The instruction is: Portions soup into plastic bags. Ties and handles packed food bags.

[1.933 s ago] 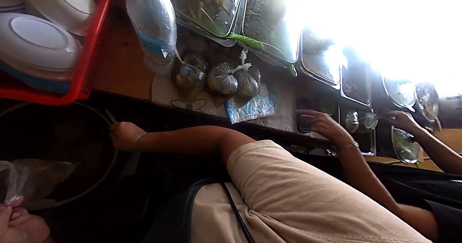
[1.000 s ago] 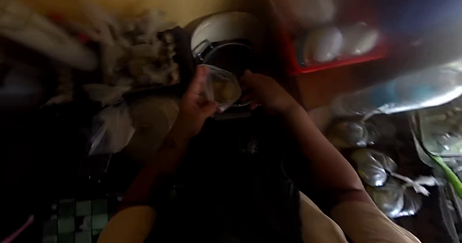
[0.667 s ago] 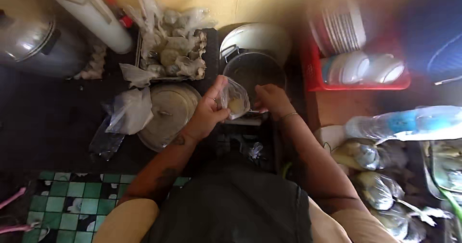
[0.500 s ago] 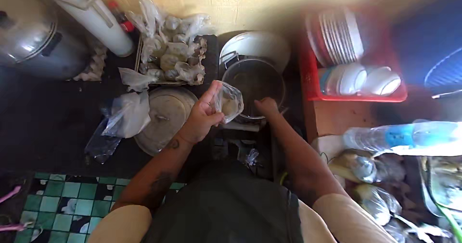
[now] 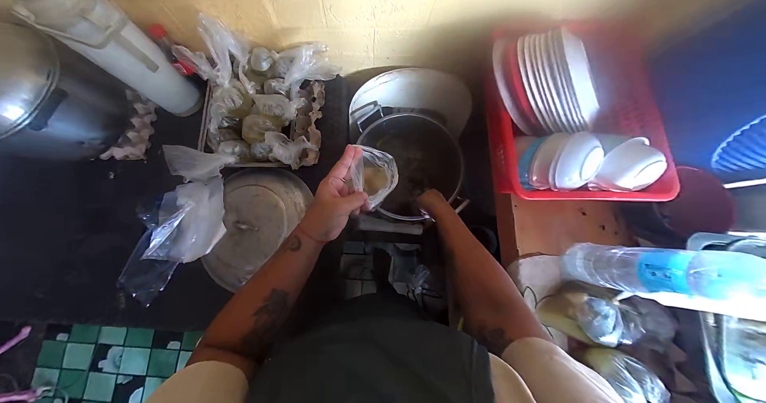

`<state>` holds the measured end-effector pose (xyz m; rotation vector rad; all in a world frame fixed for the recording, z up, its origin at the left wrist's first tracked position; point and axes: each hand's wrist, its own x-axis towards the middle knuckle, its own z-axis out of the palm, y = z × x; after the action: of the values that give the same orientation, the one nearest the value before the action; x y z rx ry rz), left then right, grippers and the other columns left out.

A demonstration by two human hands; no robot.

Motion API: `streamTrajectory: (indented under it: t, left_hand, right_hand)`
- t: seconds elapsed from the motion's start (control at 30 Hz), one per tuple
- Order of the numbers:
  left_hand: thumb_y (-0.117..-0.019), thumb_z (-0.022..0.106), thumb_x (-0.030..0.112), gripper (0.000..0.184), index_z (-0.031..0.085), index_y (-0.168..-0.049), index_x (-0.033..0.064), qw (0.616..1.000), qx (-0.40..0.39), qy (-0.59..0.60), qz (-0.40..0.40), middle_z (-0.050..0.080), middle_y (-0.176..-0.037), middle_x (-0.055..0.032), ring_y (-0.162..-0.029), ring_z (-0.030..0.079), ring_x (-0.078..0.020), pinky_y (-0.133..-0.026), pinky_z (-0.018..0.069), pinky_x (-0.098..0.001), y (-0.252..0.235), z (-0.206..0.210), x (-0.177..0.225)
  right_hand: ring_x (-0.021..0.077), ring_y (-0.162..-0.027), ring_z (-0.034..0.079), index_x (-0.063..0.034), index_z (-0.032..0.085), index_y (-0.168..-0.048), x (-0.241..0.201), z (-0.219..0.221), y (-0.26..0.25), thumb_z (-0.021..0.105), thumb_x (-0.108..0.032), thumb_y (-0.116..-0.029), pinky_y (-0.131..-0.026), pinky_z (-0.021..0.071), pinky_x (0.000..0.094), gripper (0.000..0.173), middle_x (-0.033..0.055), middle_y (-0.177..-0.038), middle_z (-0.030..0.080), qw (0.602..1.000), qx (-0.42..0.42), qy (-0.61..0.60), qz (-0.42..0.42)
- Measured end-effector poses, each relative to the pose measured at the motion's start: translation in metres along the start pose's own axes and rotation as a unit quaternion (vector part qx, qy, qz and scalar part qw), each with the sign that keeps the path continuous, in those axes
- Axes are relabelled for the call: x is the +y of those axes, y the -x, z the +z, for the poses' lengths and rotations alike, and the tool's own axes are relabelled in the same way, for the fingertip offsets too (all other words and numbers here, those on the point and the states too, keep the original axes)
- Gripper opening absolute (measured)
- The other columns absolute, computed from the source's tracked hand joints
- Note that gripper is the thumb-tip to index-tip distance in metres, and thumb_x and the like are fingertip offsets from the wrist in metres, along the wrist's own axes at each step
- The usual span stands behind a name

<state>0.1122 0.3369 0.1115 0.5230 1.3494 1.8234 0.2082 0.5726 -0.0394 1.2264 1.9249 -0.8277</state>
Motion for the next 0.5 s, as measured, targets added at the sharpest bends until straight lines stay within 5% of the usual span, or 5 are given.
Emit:
streamTrajectory:
  t: [0.13, 0.27, 0.5]
  left_hand:
    - [-0.0805, 0.051, -0.024, 0.099, 0.023, -0.166, 0.0184, 1.000, 0.001, -0.009, 0.003, 0.031, -0.167, -0.0040, -0.067, 0.056, -0.0079, -0.054, 0.0497, -0.0222, -0.019, 0.003, -0.006]
    - [-0.0799, 0.052, -0.022, 0.097, 0.022, -0.165, 0.0135, 1.000, 0.007, -0.019, 0.005, 0.030, -0.167, -0.0052, -0.072, 0.059, -0.0082, -0.056, 0.0511, -0.0230, -0.039, 0.002, -0.010]
    - [-0.0778, 0.054, -0.024, 0.100, 0.017, -0.165, 0.0081, 1.000, 0.013, -0.020, 0.000, 0.029, -0.167, -0.0098, -0.075, 0.061, -0.0098, -0.059, 0.0522, -0.0246, -0.067, -0.003, -0.023]
  right_hand:
    - [0.0383, -0.128, 0.061, 0.0017, 0.033, -0.151, 0.008, -0.016, 0.049, 0.057, -0.019, -0.0986, -0.102, 0.0490, 0.0572, 0.061, 0.0242, -0.135, 0.062, 0.993, 0.080, 0.084, 0.031]
    - [0.0393, -0.120, 0.065, -0.0047, 0.034, -0.153, 0.018, -0.023, 0.081, 0.052, -0.014, -0.1002, -0.094, 0.0531, 0.0575, 0.056, 0.0231, -0.128, 0.066, 0.982, 0.107, 0.150, 0.029]
    - [0.0387, -0.124, 0.064, -0.0140, 0.030, -0.161, 0.037, -0.007, 0.059, 0.031, -0.021, -0.1118, -0.103, 0.0498, 0.0549, 0.050, 0.0239, -0.132, 0.065, 0.989, 0.147, -0.027, -0.002]
